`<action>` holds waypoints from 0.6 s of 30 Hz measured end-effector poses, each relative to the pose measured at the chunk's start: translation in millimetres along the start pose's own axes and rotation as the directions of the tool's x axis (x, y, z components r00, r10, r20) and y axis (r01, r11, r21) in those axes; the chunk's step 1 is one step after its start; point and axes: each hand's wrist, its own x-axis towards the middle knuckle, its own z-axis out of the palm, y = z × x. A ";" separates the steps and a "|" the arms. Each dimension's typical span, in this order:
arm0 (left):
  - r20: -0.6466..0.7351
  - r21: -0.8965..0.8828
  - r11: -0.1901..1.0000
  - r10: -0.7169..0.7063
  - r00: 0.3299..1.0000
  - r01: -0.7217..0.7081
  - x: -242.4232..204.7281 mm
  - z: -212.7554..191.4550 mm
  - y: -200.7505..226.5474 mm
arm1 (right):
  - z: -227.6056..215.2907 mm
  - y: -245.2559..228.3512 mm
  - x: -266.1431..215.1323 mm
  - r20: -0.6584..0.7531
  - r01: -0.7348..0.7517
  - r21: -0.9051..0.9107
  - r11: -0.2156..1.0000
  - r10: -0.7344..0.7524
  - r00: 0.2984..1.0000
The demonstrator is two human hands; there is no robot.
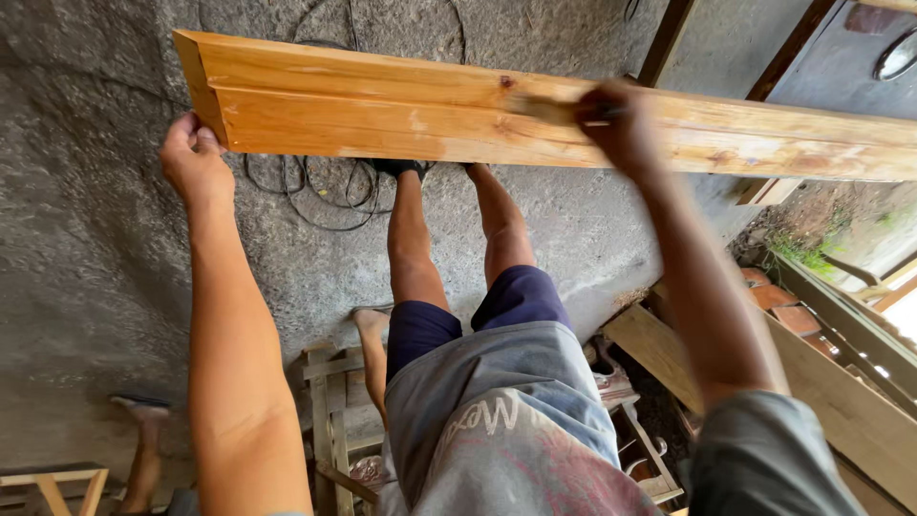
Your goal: The person applies wood stain to a long wooden plank using a paintbrush. They repeatedly dip the brush into a can of stain and spread it along the length of the plank, which is resting on a workbench.
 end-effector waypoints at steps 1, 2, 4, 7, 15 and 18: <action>-0.010 -0.001 1.000 -0.007 1.000 0.006 2.6 2.8 -1.1 | -39.5 27.2 -16.1 -0.020 -0.135 -0.093 0.986 0.134 0.991; -0.020 -0.001 1.000 -0.013 1.000 0.013 5.1 5.3 -2.3 | -68.5 46.0 -29.9 -0.063 -0.262 -0.125 0.957 0.256 0.965; -0.034 0.013 1.000 0.018 0.999 -0.018 9.1 3.7 -3.2 | -85.3 55.6 -33.9 -0.050 -0.108 -0.333 0.937 0.097 0.994; -0.007 0.012 0.999 0.037 0.999 -0.037 6.9 -0.4 -1.4 | -29.0 14.8 -26.2 -0.069 0.061 -0.209 0.976 -0.077 0.995; 0.125 -0.114 0.993 -0.008 0.992 0.023 -8.9 -9.1 6.9 | 10.1 26.7 -47.8 -0.149 -0.122 0.344 0.931 0.182 0.972; 0.112 -0.088 0.994 -0.061 0.992 0.071 -12.6 -1.0 17.7 | -56.6 115.1 -99.9 -0.453 -0.211 0.213 0.954 0.288 0.844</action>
